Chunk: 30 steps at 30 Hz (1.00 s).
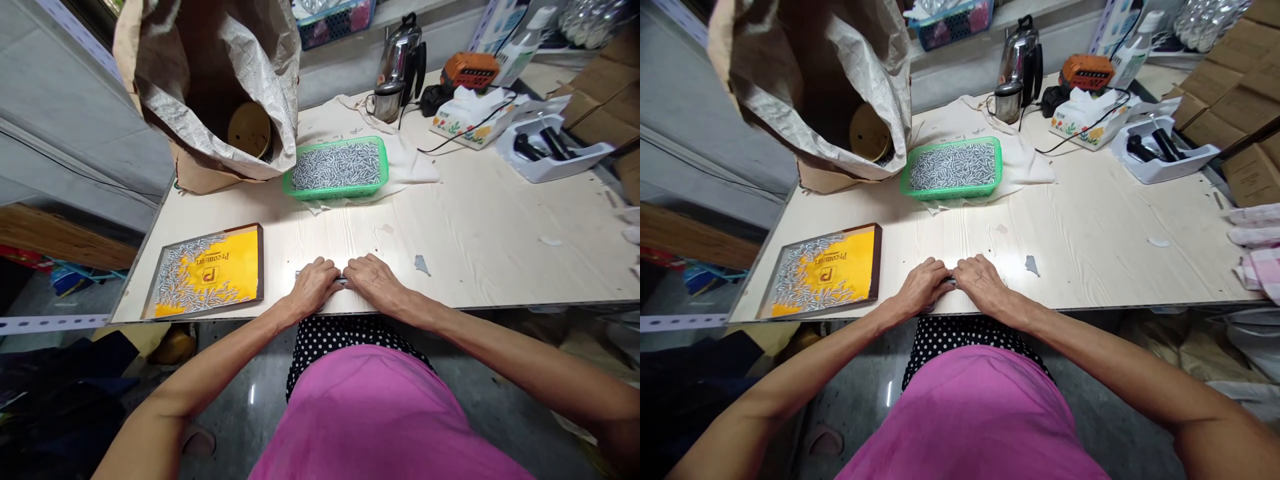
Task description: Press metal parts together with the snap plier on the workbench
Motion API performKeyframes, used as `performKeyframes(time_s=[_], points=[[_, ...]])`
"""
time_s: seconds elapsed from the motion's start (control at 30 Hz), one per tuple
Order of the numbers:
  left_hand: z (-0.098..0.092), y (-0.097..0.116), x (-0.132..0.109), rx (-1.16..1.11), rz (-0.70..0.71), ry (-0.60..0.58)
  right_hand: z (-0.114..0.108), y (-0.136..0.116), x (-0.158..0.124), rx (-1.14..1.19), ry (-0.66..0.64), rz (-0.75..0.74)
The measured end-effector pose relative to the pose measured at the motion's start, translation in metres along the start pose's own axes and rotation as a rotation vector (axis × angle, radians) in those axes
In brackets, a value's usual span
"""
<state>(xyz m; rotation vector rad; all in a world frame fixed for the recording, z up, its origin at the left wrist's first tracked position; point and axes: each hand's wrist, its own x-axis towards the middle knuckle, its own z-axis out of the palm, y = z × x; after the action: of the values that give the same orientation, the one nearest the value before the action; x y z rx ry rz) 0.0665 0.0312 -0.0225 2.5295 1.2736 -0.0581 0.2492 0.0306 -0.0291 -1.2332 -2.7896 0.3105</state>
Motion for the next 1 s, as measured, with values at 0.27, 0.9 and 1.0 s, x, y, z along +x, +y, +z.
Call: performKeyframes(time_s=[0.27,0.9,1.0], points=[[0.027,0.019,-0.028,0.028,-0.052,0.291,-0.006,0.033,0.002,0.134,0.062,-0.115],[0.057,0.052,-0.049,-0.184,0.08,0.294,-0.016,-0.015,0.056,-0.052,0.005,-0.376],[0.055,0.057,-0.069,-0.214,0.186,0.279,-0.01,-0.045,0.06,-0.036,-0.068,-0.569]])
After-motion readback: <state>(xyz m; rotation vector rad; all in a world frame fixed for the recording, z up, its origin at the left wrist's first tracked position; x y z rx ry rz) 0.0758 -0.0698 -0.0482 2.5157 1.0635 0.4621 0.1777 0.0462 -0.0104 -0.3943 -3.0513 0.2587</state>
